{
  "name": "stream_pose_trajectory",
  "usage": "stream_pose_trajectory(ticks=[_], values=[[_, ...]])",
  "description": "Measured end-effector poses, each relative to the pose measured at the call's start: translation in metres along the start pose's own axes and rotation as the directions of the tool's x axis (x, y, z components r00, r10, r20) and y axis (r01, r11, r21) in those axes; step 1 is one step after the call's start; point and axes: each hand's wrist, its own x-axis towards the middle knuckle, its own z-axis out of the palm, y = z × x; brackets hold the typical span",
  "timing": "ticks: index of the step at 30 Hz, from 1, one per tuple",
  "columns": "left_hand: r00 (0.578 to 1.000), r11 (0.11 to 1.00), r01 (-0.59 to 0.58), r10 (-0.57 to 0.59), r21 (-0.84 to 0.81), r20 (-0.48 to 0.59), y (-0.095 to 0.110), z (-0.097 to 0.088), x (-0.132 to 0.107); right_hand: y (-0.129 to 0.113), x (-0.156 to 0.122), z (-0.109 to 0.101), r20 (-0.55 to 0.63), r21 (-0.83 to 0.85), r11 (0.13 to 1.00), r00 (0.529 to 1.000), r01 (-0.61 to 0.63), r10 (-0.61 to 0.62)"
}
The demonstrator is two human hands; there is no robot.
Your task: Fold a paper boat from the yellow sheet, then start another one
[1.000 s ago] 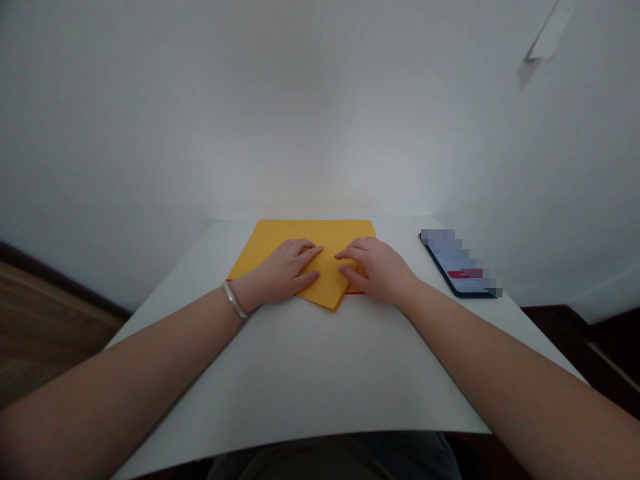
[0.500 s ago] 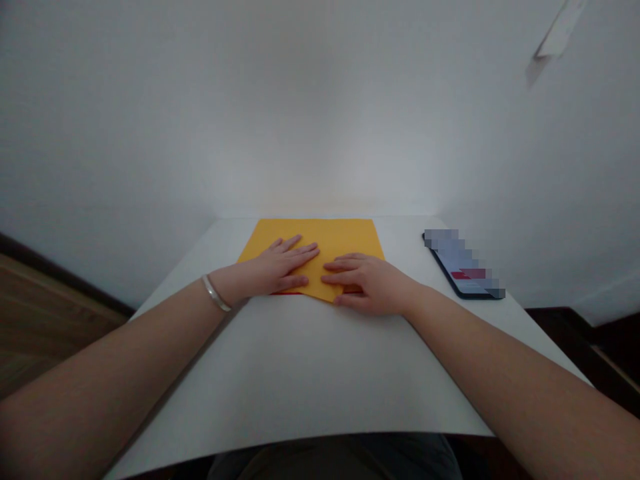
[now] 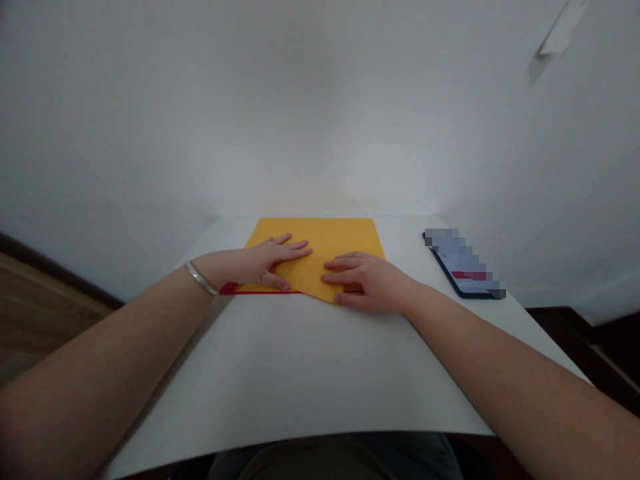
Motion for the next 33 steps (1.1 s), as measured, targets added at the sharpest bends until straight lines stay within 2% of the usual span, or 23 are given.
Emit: stream_pose_trajectory(ticks=[8,12,14,17,19,22,27,30,33], values=[[0.998,0.995,0.019,-0.015,0.093,-0.054,-0.004,0.007,0.004,0.000,0.002,-0.001,-0.017,-0.006,1.000,1.000,0.005,-0.005],[0.976,0.976,0.045,0.003,0.215,-0.218,0.001,0.013,0.006,-0.002,0.006,-0.002,-0.005,-0.024,1.000,1.000,0.002,-0.002],[0.949,0.958,0.129,-0.045,0.256,-0.311,0.008,0.014,0.007,-0.003,0.009,-0.003,0.001,-0.021,1.000,1.000,-0.003,0.003],[0.917,0.940,0.213,-0.098,0.266,-0.388,0.020,0.014,0.006,-0.004,0.013,-0.004,-0.001,-0.010,1.000,1.000,-0.004,0.004],[0.902,0.938,0.231,-0.106,0.259,-0.418,0.026,0.013,0.005,-0.004,0.015,-0.005,-0.010,-0.003,1.000,1.000,0.000,0.000],[0.916,0.952,0.189,-0.083,0.241,-0.391,0.034,0.013,0.004,-0.004,0.016,-0.006,-0.015,0.000,1.000,1.000,0.001,-0.001],[0.968,0.982,0.092,-0.049,0.166,-0.245,0.042,0.013,0.004,-0.003,0.019,-0.002,-0.042,-0.022,0.999,0.998,-0.041,0.040],[0.973,0.987,0.074,-0.040,0.143,-0.228,0.043,0.014,0.004,-0.001,0.019,0.002,-0.067,-0.058,0.983,0.983,-0.172,0.168],[0.975,0.991,0.058,-0.030,0.123,-0.218,0.042,0.014,0.004,0.004,0.019,0.003,-0.099,-0.133,0.936,0.944,-0.325,0.314]])
